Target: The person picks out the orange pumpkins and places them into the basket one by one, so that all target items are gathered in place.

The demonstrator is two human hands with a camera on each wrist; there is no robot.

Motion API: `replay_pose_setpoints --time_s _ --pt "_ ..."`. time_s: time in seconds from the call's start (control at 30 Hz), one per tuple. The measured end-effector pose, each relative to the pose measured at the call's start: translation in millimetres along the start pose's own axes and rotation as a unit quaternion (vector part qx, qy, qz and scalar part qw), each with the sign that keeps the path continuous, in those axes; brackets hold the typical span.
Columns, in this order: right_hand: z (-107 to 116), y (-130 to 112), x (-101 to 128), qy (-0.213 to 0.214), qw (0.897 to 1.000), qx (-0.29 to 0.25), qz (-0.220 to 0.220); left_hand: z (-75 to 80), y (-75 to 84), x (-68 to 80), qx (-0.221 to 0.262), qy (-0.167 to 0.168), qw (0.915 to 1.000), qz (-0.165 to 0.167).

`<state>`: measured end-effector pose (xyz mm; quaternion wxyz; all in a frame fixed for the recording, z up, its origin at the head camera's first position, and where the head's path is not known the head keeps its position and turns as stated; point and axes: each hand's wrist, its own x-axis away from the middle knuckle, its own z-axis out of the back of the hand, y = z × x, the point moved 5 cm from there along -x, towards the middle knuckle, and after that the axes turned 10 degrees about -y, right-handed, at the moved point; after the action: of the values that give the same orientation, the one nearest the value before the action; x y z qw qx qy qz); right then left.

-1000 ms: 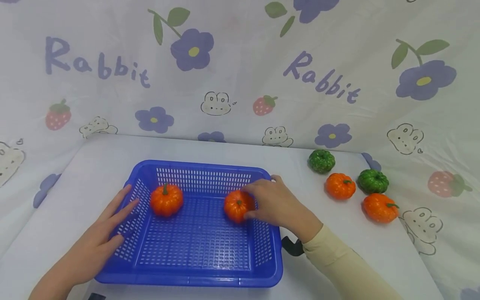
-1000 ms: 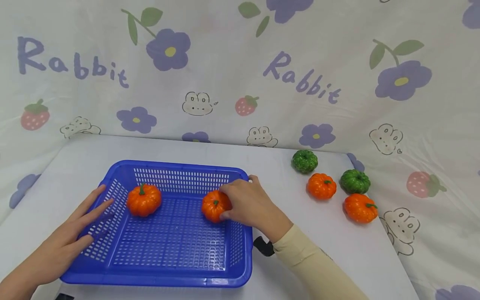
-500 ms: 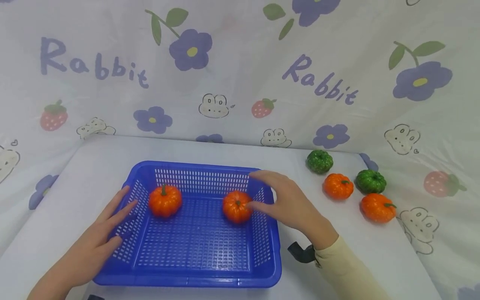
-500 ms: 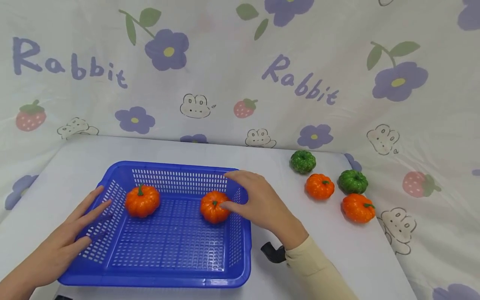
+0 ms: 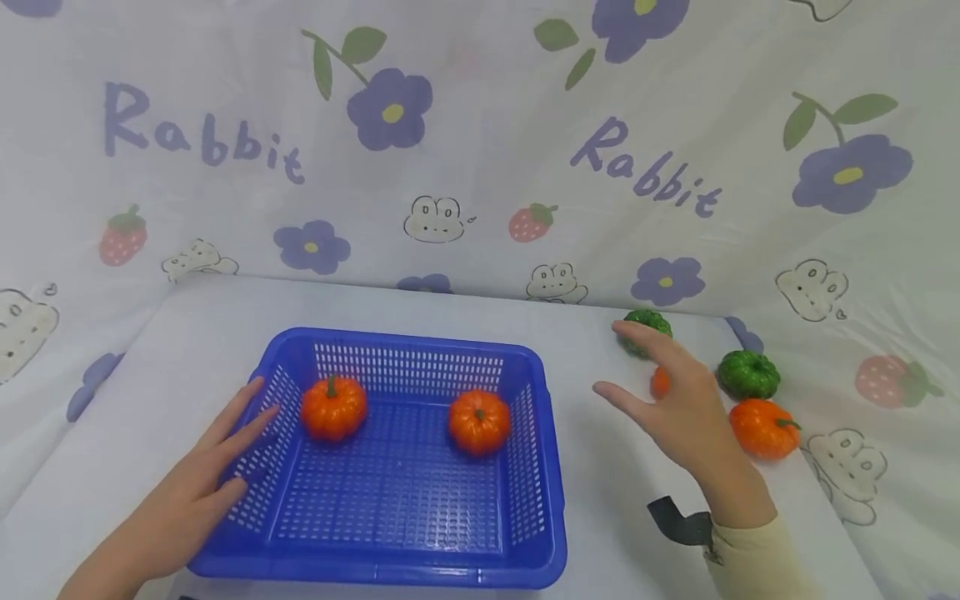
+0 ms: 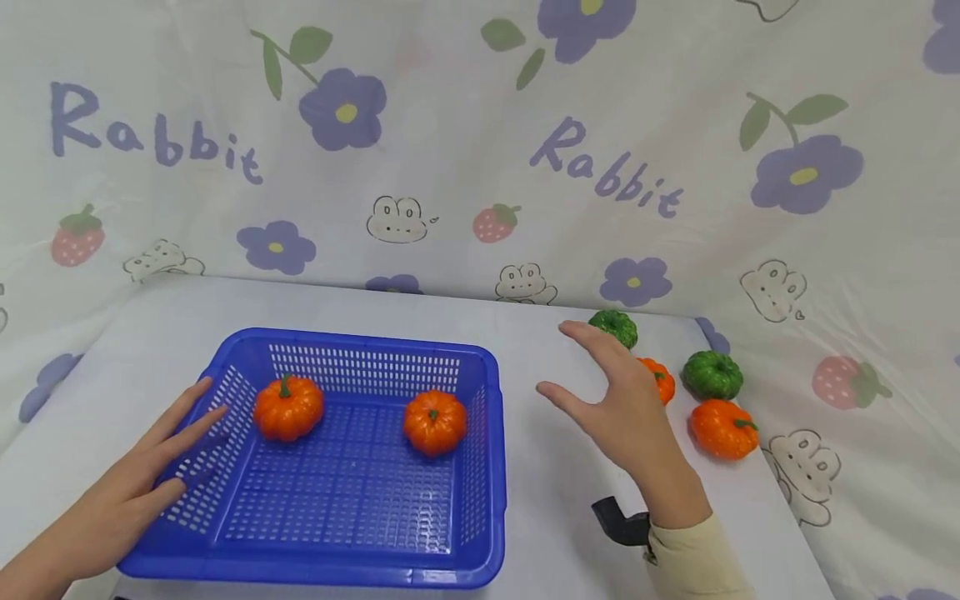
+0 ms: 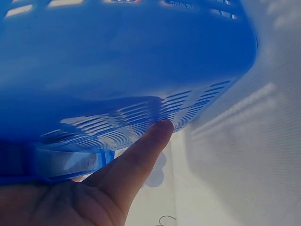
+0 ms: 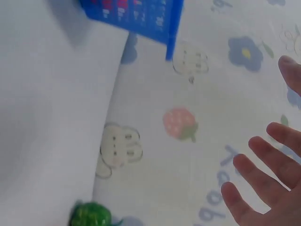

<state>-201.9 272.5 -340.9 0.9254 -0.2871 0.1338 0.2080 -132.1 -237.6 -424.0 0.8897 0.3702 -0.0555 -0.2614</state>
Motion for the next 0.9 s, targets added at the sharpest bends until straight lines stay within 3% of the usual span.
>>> replay_pose_setpoints --time_s 0.3,0.9 --pt "36.8 34.3 22.4 0.069 0.997 0.01 -0.034 -0.8 -2.5 -0.8 0.021 -0.016 0.9987 0.044" --pt "48.7 71.6 38.5 0.081 0.992 0.031 -0.097 -0.8 -1.8 -0.2 0.004 -0.011 0.9995 0.03"
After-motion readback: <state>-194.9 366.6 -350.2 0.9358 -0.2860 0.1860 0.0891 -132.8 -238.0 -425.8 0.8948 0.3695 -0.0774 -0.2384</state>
